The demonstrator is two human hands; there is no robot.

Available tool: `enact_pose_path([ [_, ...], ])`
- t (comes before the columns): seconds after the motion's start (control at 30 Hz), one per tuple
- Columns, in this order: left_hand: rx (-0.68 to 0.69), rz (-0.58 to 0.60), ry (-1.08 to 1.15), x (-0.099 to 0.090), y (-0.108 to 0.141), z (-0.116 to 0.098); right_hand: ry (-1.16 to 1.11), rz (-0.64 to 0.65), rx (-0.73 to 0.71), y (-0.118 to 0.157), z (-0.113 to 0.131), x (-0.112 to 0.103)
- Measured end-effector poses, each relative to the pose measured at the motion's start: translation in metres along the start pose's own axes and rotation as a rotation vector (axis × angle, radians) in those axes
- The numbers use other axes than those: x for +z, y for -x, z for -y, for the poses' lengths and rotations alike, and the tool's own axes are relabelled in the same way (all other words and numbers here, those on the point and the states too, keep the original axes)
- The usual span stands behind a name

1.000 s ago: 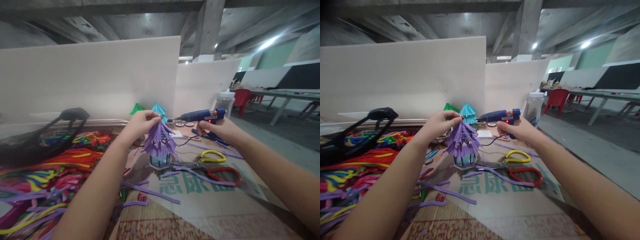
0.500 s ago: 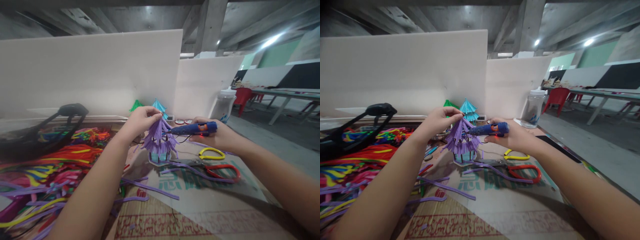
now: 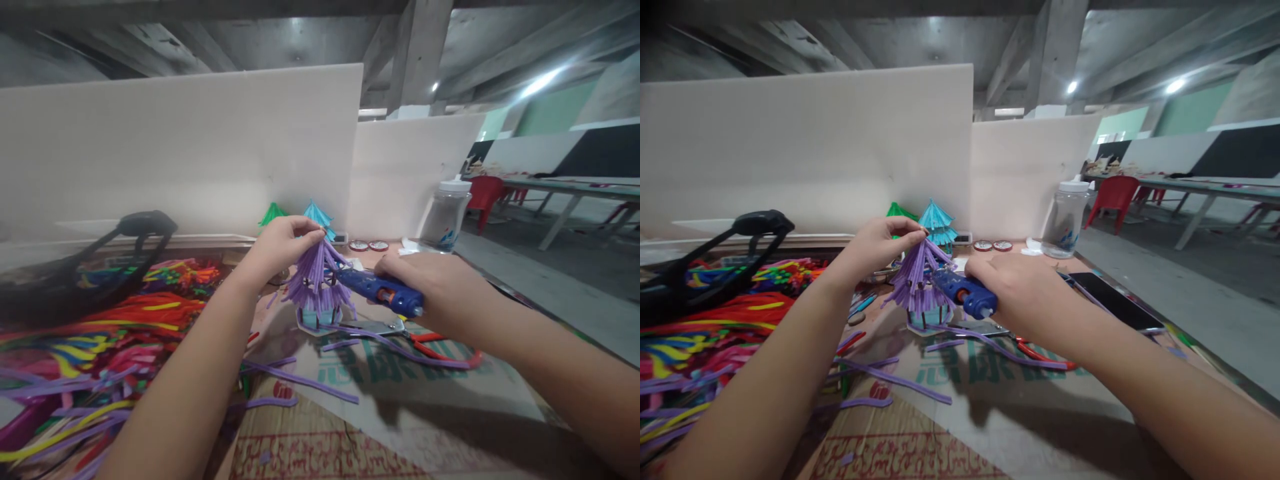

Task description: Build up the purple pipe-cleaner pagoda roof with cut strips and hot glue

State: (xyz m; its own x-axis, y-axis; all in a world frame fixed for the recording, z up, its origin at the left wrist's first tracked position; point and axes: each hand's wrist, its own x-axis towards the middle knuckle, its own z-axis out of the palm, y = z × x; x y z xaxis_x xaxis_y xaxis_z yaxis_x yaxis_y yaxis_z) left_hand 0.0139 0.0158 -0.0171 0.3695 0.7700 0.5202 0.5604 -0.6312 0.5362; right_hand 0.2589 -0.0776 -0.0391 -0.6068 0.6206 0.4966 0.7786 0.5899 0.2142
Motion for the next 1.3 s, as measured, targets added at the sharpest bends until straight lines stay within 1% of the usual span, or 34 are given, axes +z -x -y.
enact_pose_path([
  [0.13,-0.004,0.006,0.007,0.000,0.000,0.002,-0.165,0.108,0.087,0.001,-0.002,-0.007],
  [0.2,-0.011,0.008,0.019,0.001,0.000,0.003,-0.276,0.129,0.146,-0.001,-0.004,-0.011],
  [0.27,-0.017,0.008,0.037,0.001,-0.001,0.003,-0.444,0.109,0.203,-0.004,-0.009,-0.014],
  [0.37,-0.019,0.007,0.057,0.002,-0.001,0.003,-0.709,0.035,0.324,-0.008,-0.023,-0.015],
  [0.43,-0.016,0.007,0.062,0.001,-0.001,0.003,-0.795,-0.058,0.398,-0.010,-0.036,-0.010],
  [0.53,-0.006,0.008,0.044,-0.001,0.000,0.003,-0.893,-0.236,0.475,-0.012,-0.058,0.010],
  [0.57,-0.001,0.010,0.034,-0.002,0.000,0.003,-0.937,-0.240,0.508,-0.013,-0.064,0.019],
  [0.63,0.004,0.014,0.014,-0.004,0.000,0.003,-1.023,-0.180,0.538,-0.015,-0.075,0.034],
  [0.67,0.004,0.016,0.008,-0.004,0.000,0.003,-1.057,-0.172,0.537,-0.017,-0.080,0.039],
  [0.7,0.001,0.017,0.007,-0.005,0.000,0.003,-1.063,-0.167,0.515,-0.021,-0.084,0.044],
  [0.77,-0.007,0.021,0.014,-0.004,0.000,0.003,-0.967,-0.150,0.513,-0.030,-0.094,0.049],
  [0.8,-0.008,0.022,0.015,-0.004,-0.001,0.003,-0.890,-0.133,0.528,-0.036,-0.099,0.052],
  [0.83,-0.008,0.022,0.014,-0.003,-0.001,0.003,-0.802,-0.119,0.573,-0.042,-0.105,0.056],
  [0.87,-0.009,0.019,0.011,-0.003,-0.001,0.003,-0.759,-0.099,0.601,-0.049,-0.112,0.061],
  [0.93,-0.009,0.013,0.004,-0.002,-0.001,0.004,-0.732,-0.072,0.612,-0.060,-0.125,0.076],
  [1.0,-0.010,0.017,0.009,-0.002,-0.001,0.004,-0.722,-0.002,0.605,-0.067,-0.137,0.098],
  [1.1,-0.019,0.027,0.026,-0.001,-0.001,0.005,-0.689,0.116,0.617,-0.068,-0.149,0.132],
  [1.17,-0.024,0.025,0.028,-0.001,-0.001,0.005,-0.653,0.185,0.642,-0.064,-0.153,0.151],
  [1.23,-0.018,0.023,0.027,-0.001,-0.001,0.006,-0.607,0.241,0.673,-0.059,-0.154,0.164],
  [1.3,-0.009,0.023,0.025,-0.001,-0.002,0.006,-0.568,0.289,0.698,-0.055,-0.155,0.171],
])
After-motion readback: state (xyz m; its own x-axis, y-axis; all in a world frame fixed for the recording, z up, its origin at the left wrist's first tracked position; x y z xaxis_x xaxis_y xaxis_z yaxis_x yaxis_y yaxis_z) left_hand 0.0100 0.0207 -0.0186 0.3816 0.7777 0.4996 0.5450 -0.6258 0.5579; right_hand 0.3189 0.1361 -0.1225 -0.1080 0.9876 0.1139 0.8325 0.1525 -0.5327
